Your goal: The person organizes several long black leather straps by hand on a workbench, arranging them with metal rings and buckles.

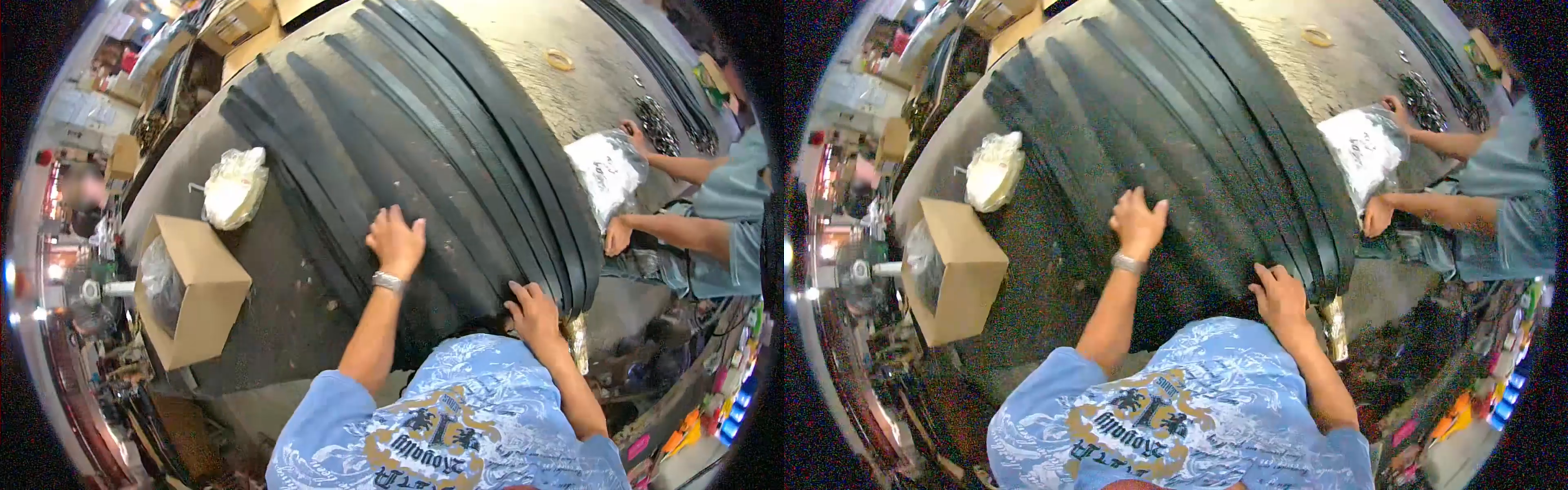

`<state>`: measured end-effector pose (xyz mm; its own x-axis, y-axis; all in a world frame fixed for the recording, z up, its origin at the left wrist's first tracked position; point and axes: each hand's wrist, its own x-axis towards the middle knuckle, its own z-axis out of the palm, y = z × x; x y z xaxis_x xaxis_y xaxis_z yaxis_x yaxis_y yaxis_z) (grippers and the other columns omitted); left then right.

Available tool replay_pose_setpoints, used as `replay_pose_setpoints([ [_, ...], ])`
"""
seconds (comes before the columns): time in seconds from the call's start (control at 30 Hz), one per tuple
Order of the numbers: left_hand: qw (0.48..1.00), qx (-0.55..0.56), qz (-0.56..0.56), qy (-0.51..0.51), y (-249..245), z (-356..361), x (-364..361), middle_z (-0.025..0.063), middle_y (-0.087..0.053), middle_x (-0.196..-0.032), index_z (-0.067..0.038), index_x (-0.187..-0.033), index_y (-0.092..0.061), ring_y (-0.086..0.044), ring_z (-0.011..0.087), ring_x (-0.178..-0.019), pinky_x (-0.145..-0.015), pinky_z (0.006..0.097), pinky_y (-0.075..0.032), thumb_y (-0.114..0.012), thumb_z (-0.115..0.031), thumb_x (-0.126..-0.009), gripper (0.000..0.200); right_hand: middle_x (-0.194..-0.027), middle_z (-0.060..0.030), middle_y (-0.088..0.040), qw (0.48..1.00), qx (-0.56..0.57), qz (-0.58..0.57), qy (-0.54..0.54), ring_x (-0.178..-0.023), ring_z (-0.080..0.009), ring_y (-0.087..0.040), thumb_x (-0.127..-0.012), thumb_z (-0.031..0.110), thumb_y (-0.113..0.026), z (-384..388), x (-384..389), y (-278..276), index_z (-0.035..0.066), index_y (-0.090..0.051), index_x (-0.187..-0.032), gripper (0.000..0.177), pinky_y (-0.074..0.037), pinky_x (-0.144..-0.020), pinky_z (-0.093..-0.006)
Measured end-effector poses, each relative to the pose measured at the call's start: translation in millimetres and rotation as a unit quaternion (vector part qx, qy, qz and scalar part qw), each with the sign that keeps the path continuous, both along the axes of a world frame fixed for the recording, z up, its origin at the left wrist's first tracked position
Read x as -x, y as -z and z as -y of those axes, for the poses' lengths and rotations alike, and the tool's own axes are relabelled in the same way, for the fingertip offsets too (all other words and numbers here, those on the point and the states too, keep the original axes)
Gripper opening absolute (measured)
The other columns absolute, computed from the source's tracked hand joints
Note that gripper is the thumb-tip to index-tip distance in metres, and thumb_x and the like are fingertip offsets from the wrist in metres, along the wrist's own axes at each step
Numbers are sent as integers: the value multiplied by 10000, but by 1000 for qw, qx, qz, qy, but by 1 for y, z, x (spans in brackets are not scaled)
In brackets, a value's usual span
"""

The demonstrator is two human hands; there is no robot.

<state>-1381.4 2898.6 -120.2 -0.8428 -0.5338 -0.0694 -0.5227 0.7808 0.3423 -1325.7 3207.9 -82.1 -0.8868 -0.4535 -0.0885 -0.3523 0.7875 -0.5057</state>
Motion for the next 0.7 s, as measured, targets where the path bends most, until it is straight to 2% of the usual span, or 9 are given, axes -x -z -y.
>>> replay_pose_setpoints([
  [0.03, 999, -7, -35, -5, 10, -9, 2, 225, -479, -1402, -40, -1341, -530, -437, 414, -1284, -1035, 573, -359, -681, -429, -848, 647, -918, -144, -614, 1000, 6, -28, -8, -784, -387, -629, -852, 209, -714, 3, 1, -3, 87, -608, -1218, 401, -504, -658, -465],
  [0.07, 997, -36, -66, -4, 9, -16, 7, 254, -457, -1392, -31, -1339, -523, -424, 428, -1276, -1032, 558, -372, -713, -357, -841, 624, -919, -148, -619, 1000, 9, -21, -7, -800, -384, -630, -853, 215, -714, 4, 2, -5, 86, -606, -1221, 404, -505, -669, -466],
  [0.13, 993, -41, -112, -4, 11, -23, 18, 283, -433, -1376, -26, -1338, -511, -424, 448, -1251, -1029, 538, -385, -739, -301, -827, 623, -919, -154, -630, 1000, 11, -4, 0, -831, -379, -634, -857, 229, -712, -2, 3, -6, 86, -604, -1226, 411, -506, -691, -469],
  [0.27, 989, -86, -117, -29, 7, -16, 23, 254, -447, -1298, -33, -1329, -481, -453, 434, -1198, -1021, 492, -402, -777, -226, -792, 643, -1005, -180, -674, 998, 10, 64, 27, -913, -376, -653, -853, 254, -718, -16, -7, -1, 105, -586, -1285, 475, -522, -754, -461],
  [0.3, 985, -95, -137, -33, 11, -12, 24, 244, -436, -1289, -37, -1353, -450, -455, 431, -1192, -1025, 484, -400, -785, -196, -781, 682, -1039, -182, -679, 996, 11, 81, 31, -938, -375, -658, -846, 267, -726, -18, -8, -2, 122, -558, -1335, 537, -526, -775, -457],
  [0.5, 978, -143, -147, -45, 26, 1, 28, 244, -402, -1321, -47, -1384, -416, -452, 429, -1193, -1040, 479, -392, -771, -139, -773, 713, -1040, -179, -682, 987, -69, 139, 30, -930, -387, -659, -830, 288, -742, -17, -16, -19, 161, -447, -1444, 693, -527, -768, -461],
  [0.6, 980, -129, -146, -39, 31, 2, 31, 234, -406, -1311, -49, -1371, -434, -449, 424, -1196, -1033, 481, -400, -760, -150, -775, 687, -1040, -183, -679, 989, -93, 111, 7, -895, -385, -665, -826, 287, -745, -22, -23, -16, 169, -401, -1480, 749, -525, -747, -465],
  [0.7, 983, -122, -129, -46, 27, 1, 31, 222, -421, -1292, -45, -1333, -479, -453, 416, -1191, -1024, 484, -409, -759, -177, -778, 635, -984, -172, -687, 1000, 0, 19, 10, -846, -382, -668, -830, 282, -747, -27, -33, 1, 140, -462, -1409, 661, -518, -720, -466],
])
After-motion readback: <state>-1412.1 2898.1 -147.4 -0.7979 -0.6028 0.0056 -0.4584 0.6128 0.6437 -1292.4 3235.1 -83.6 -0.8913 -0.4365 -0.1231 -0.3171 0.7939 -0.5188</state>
